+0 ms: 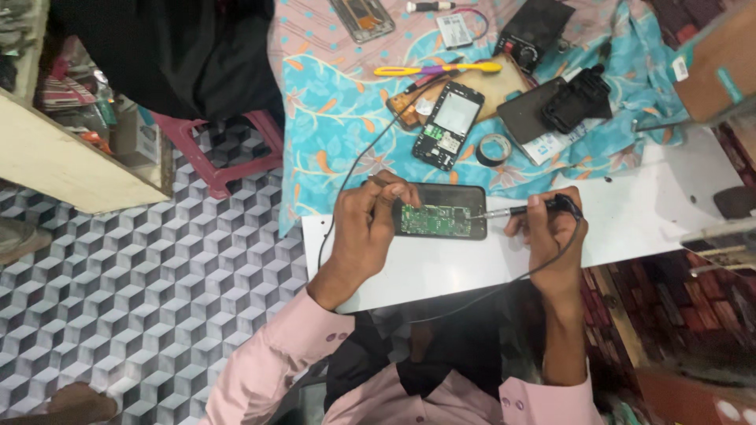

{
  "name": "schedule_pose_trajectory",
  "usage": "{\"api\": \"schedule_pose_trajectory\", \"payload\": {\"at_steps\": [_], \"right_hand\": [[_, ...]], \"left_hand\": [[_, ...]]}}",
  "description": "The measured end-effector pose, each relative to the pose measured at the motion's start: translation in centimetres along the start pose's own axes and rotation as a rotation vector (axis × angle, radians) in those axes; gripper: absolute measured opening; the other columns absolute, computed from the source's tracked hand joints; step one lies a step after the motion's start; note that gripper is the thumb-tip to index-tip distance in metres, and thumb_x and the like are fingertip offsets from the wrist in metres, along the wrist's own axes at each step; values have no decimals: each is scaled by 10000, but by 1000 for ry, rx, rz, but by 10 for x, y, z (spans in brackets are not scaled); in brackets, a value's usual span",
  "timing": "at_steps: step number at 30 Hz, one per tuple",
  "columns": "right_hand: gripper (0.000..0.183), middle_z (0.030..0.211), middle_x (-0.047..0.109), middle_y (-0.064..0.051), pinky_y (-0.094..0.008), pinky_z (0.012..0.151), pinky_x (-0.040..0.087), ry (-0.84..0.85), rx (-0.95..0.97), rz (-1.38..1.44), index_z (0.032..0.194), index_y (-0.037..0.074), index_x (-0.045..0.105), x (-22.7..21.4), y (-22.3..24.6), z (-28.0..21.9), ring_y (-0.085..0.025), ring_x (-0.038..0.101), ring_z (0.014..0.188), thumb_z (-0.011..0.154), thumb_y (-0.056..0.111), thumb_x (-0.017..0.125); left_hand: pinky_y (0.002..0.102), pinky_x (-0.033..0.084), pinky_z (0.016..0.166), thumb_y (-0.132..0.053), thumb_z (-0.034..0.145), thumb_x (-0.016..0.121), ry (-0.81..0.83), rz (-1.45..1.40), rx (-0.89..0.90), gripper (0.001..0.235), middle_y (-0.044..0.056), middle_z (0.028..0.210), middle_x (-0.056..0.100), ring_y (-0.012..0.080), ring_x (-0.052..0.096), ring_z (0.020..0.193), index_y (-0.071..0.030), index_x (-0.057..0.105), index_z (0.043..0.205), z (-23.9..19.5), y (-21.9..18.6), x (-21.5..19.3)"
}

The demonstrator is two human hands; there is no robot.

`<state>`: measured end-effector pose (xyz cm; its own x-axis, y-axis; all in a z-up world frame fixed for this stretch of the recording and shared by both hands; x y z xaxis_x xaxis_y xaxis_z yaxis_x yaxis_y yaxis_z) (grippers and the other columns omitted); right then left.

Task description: The person uses a soldering iron and tweezers to work on a smartphone motherboard placed on a white board. They repeatedly apply heat to specific points on the circuit board while holding the board steady with the other hand.

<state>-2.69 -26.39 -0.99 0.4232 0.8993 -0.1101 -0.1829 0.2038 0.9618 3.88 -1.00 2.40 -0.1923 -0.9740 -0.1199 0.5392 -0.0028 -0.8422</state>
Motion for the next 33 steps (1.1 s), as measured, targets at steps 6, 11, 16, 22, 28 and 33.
{"api": "schedule_pose_trajectory", "payload": {"at_steps": [6, 11, 16, 22, 28, 33], "right_hand": [[154, 718, 643, -68, -226, 569, 409, 10, 27, -29, 1046, 60, 475, -2, -4, 2, -75, 551, 614, 1093, 182, 557], [167, 717, 646, -73, -220, 580, 412, 16, 9, -34, 1053, 55, 473, -1, -1, 3, -75, 549, 615, 1098, 185, 567], [168, 721, 647, -71, -219, 574, 422, 20, 14, -34, 1052, 53, 472, -1, 1, 2, -76, 572, 617, 1094, 183, 569], [178, 736, 639, -63, -222, 571, 439, 15, 2, -16, 1033, 53, 473, -1, 1, 1, -78, 595, 628, 1093, 182, 580], [173, 731, 647, -64, -222, 589, 425, 21, -22, -9, 1048, 52, 490, -1, 1, 0, -77, 559, 620, 1099, 188, 584], [192, 752, 630, -55, -224, 581, 426, 5, -19, -13, 1039, 52, 475, -1, 1, 0, -87, 607, 646, 1091, 192, 595]], "left_hand": [[314, 543, 701, -52, 1096, 492, -2, 40, 4, 203, 107, 856, 732, 203, 733, 754, 11, 597, 934, 1, -2, 0], [306, 531, 662, -39, 1076, 490, -1, 73, -53, 189, 96, 822, 731, 199, 716, 701, 5, 610, 937, 3, -3, 1], [305, 546, 687, -19, 1079, 482, 4, 59, -13, 169, 103, 848, 728, 201, 736, 748, 10, 594, 955, 3, -5, 1], [309, 563, 717, 12, 1090, 470, 8, 38, 5, 161, 106, 849, 716, 205, 743, 789, 9, 574, 968, 1, -3, 2], [302, 566, 705, 11, 1079, 469, -10, 17, -26, 162, 108, 836, 702, 199, 755, 794, 5, 573, 956, 2, -1, 2], [331, 457, 578, -14, 1065, 500, 34, 118, -160, 206, 104, 804, 757, 239, 617, 572, 12, 621, 901, 1, 4, 1]]}}
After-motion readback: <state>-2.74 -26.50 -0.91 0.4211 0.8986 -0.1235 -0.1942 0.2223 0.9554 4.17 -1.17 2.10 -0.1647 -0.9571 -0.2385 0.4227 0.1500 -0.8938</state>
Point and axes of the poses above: each hand's wrist, its own z-axis towards the middle knuckle, its own x-axis out of the palm, y = z × x, the point moved 5 cm from there along z, towards the middle knuckle
